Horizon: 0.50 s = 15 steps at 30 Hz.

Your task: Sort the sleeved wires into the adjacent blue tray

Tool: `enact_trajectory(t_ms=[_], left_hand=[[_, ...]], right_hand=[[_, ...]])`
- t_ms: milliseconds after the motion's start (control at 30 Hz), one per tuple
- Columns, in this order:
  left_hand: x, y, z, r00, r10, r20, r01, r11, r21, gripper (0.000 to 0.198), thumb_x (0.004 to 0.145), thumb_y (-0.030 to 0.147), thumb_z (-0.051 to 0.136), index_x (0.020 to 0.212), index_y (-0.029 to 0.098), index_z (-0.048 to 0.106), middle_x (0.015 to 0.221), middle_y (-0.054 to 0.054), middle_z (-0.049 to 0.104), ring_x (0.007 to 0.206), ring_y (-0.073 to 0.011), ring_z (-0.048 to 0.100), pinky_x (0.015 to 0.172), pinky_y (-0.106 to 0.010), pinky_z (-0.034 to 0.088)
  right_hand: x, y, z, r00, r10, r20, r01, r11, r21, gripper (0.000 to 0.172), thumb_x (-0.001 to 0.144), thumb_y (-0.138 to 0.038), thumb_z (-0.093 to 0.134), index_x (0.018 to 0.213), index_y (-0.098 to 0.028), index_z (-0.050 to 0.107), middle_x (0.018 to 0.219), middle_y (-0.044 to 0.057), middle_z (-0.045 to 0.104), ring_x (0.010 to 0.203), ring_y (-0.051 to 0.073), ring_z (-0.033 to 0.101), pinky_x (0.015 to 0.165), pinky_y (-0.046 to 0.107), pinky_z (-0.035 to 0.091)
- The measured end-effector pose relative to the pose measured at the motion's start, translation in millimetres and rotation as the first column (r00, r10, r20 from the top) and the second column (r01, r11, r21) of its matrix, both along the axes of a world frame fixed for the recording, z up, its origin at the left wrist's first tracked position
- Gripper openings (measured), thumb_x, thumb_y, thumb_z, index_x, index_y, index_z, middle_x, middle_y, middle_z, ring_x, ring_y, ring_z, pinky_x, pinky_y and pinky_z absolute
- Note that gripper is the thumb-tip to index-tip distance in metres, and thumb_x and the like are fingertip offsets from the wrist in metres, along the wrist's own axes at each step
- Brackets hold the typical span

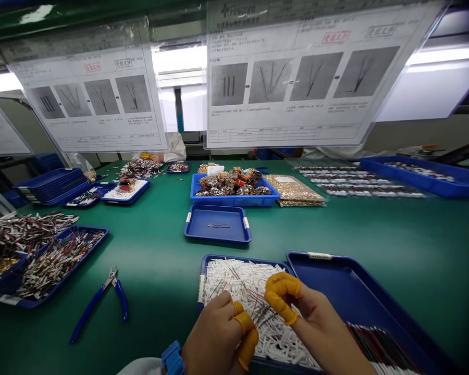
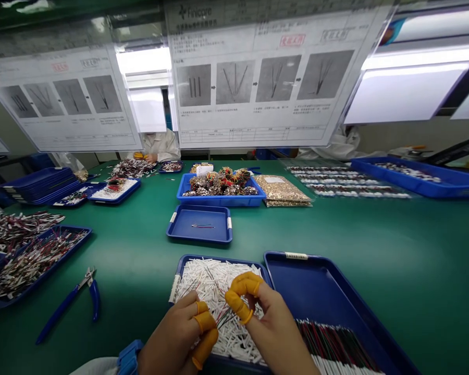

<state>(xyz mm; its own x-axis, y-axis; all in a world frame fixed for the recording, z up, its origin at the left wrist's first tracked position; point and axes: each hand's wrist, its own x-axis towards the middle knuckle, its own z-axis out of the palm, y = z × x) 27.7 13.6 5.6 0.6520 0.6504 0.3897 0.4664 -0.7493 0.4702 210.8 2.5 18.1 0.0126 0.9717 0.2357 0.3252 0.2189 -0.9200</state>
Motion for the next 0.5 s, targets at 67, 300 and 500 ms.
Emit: enact_trajectory(t_ms=[67,300,500], left_hand=[[0.5,-0.7,-0.7,1.0,-0.004,-0.027,0.004,1.0,0.013,0.012,0.077,0.008,0.053,0.068,0.015,0.056,0.068,-0.008,0.063,0.066,-0.0194,0.052,0.064,-0.033,0.049],[0.0,0.3,-4.0,0.999,-0.012,-0.049,0.012,1.0,0.006,0.01,0.075,0.006,0.053,0.071,0.015,0.057,0.07,-0.008,0.064,0.067,-0.0196,0.052,0.067,-0.035,0.049],[-1.7,0.7,-4.0,0.998,-0.038,0.048,0.042,0.997,-0.071,0.014,0.073,0.005,0.051,0.066,0.017,0.05,0.064,-0.005,0.06,0.062,-0.0169,0.051,0.073,-0.035,0.05]], right_hand=[[4.8,0.9,2.7,0.995,-0.041,0.09,0.035,0.997,0.073,0.019,0.079,-0.037,0.061,0.066,-0.023,0.063,0.069,0.003,0.062,0.067,0.021,0.057,0.063,0.034,0.047],[13.6,1.3,-2.3,0.974,-0.068,0.215,0.051,0.995,0.086,0.015,0.078,-0.037,0.065,0.087,-0.026,0.069,0.095,0.007,0.069,0.086,0.025,0.061,0.078,0.04,0.049],[0.9,-1.9,-4.6,0.976,-0.084,0.199,0.042,0.977,0.207,0.008,0.08,-0.027,0.059,0.079,-0.025,0.067,0.093,0.008,0.068,0.092,0.026,0.06,0.082,0.042,0.048]])
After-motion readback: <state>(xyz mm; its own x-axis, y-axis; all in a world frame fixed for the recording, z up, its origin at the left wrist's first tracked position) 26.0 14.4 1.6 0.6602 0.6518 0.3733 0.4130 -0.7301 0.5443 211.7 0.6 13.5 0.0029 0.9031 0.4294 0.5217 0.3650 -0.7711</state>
